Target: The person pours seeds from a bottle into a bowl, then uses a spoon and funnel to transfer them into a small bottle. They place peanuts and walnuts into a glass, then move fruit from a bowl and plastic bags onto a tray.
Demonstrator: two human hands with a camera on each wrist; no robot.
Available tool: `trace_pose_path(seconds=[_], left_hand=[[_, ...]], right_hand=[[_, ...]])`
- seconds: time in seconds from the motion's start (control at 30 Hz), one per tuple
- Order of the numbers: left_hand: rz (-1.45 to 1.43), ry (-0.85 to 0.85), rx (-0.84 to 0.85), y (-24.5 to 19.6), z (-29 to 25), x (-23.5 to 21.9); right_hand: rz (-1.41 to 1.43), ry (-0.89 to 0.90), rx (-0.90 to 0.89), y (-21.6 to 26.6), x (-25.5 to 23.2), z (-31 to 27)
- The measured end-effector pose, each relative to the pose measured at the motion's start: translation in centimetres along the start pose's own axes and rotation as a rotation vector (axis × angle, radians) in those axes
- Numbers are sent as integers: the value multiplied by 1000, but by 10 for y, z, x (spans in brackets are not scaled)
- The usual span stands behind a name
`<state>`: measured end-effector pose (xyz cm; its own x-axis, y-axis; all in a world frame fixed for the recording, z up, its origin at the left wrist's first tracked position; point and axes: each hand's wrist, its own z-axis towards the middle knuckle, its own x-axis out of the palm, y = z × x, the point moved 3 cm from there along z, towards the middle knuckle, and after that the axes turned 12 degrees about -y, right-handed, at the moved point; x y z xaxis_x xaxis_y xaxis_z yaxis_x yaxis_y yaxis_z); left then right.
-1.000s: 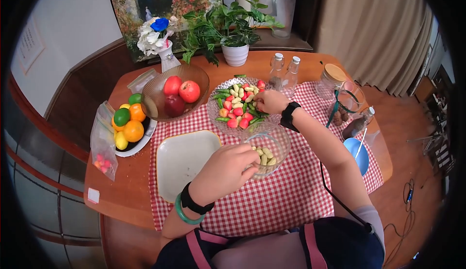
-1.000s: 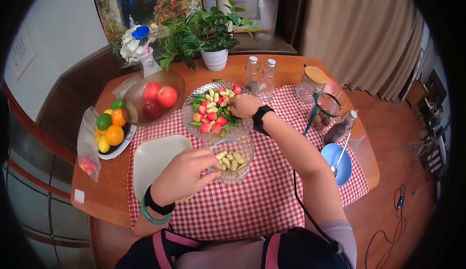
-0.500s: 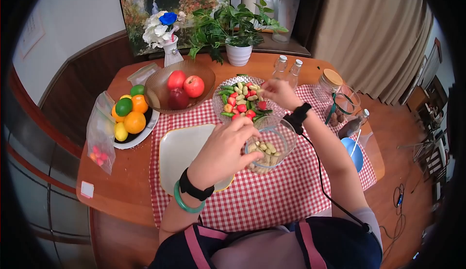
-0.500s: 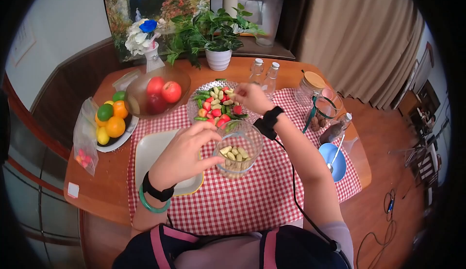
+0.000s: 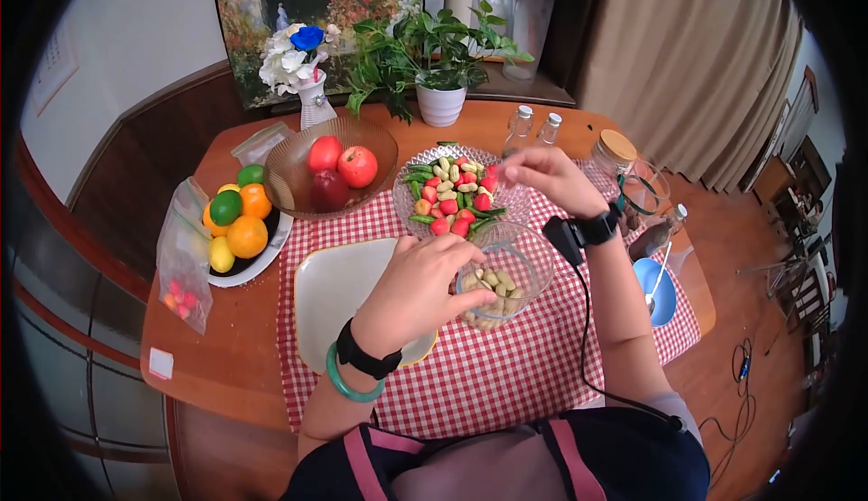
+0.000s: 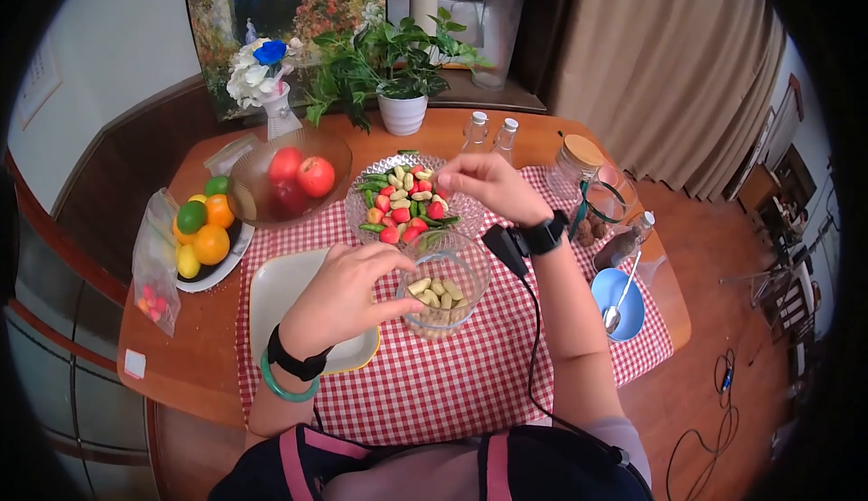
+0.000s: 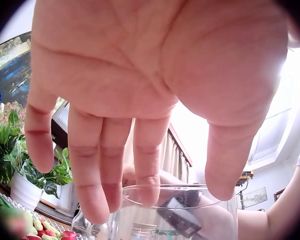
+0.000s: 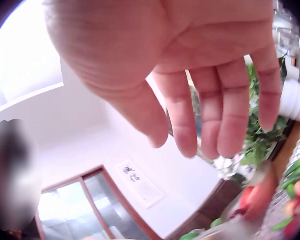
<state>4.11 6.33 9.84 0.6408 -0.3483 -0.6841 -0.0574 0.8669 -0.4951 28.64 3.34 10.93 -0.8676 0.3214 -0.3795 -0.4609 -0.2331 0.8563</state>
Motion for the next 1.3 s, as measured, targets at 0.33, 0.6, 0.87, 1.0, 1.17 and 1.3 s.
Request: trace_pose_path(seconds=[0.33,0.6,0.87,1.0,1.17,1.3], left_hand=[[-23,8,-25,2,1,1],[-40,17,-29,0,2,2],[-43,16,-26,1,1,2],[-36,28,-30,2,1,2],[-37,33,-32,1,2,3],[-25,43,-37,0,2,2]], right_hand=[[-761,129,-124,-122,21,28],[-803,83,-51,-123,25,25],[115,-146,34,-16,-10,14],[330,134,64,25,-10,-14],[86,214,-1,22,6,-19],[-197,31,43,-43,13,18]])
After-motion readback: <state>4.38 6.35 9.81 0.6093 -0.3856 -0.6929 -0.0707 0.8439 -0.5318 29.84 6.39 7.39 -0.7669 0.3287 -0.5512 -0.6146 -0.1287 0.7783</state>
